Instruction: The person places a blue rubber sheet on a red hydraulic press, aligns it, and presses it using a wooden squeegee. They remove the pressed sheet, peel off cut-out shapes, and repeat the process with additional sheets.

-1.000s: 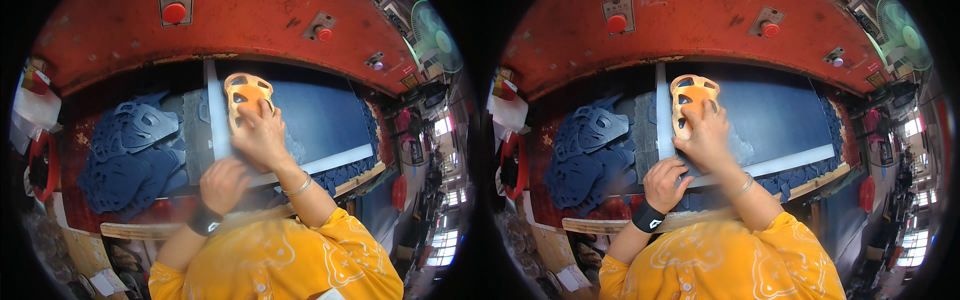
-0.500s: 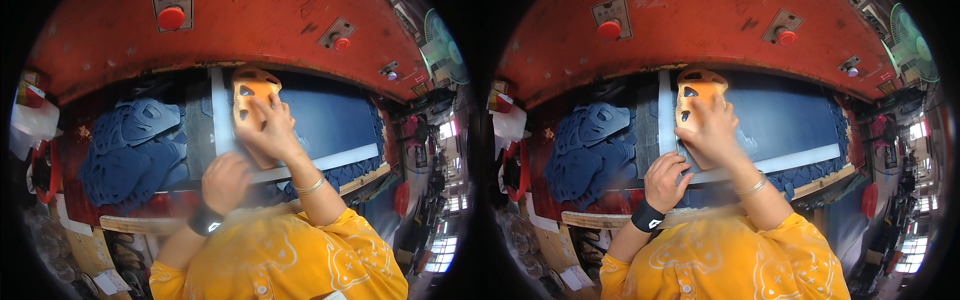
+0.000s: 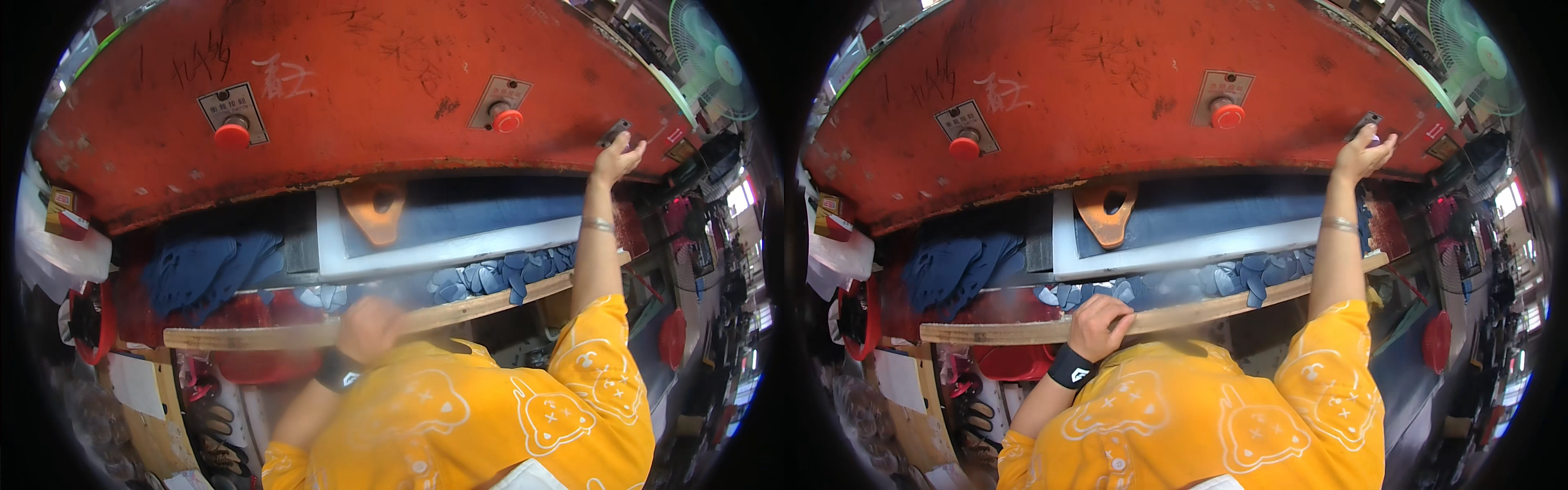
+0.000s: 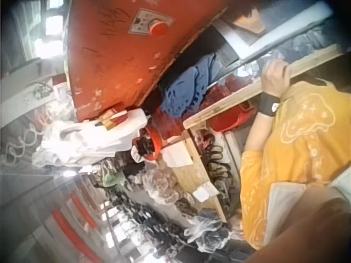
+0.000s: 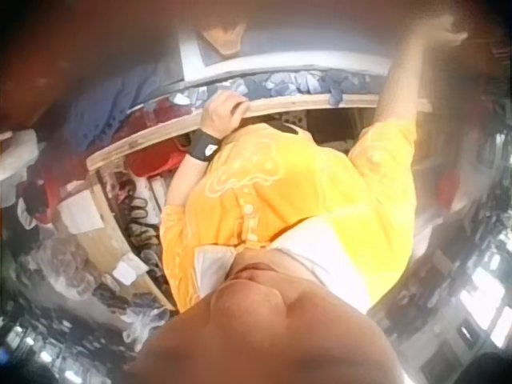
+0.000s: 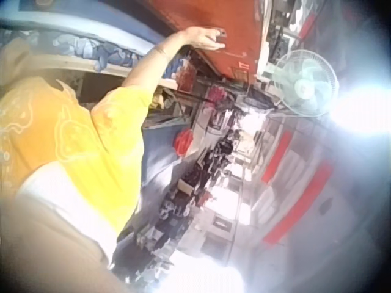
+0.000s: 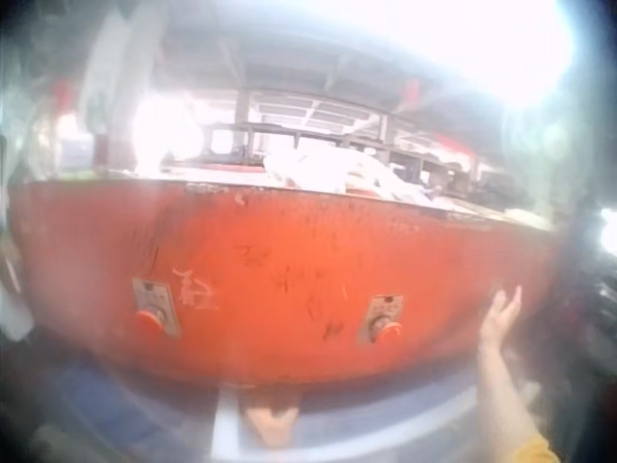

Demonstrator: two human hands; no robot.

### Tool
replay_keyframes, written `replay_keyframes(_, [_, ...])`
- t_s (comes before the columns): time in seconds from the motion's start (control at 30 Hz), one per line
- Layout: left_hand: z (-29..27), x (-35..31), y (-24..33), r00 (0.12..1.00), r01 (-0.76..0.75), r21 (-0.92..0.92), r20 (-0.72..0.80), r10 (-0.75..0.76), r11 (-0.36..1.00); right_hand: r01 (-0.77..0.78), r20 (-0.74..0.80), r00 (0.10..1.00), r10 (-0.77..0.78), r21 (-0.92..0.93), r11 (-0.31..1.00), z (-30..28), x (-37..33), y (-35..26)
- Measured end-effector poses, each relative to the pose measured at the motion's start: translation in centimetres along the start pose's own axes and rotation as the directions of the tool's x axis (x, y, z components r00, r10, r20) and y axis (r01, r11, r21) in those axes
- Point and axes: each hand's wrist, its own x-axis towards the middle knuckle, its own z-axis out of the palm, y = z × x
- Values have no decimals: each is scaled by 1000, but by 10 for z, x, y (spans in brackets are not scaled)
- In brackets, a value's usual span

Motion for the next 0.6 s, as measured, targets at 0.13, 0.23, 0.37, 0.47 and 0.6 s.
replay_keyframes(0.13, [3,26,-15,999,35,68,-43,-32,997,-119,76,987,140,-230,966,39,25,27])
replay_keyframes(0.23, [3,45,-24,996,63,133,-71,-54,989,-164,273,950,153,19,986,29,25,37])
replay_keyframes(0.37, [4,68,-33,989,123,182,-104,-105,976,-82,218,975,29,237,968,-20,-17,17])
replay_keyframes(0.47, [5,77,-33,987,136,232,-113,-112,963,-224,690,722,-50,302,926,-65,-80,-20])
replay_keyframes(0.6, [6,79,-30,986,144,278,-119,-114,950,35,955,-48,-292,293,955,-108,-145,-65])
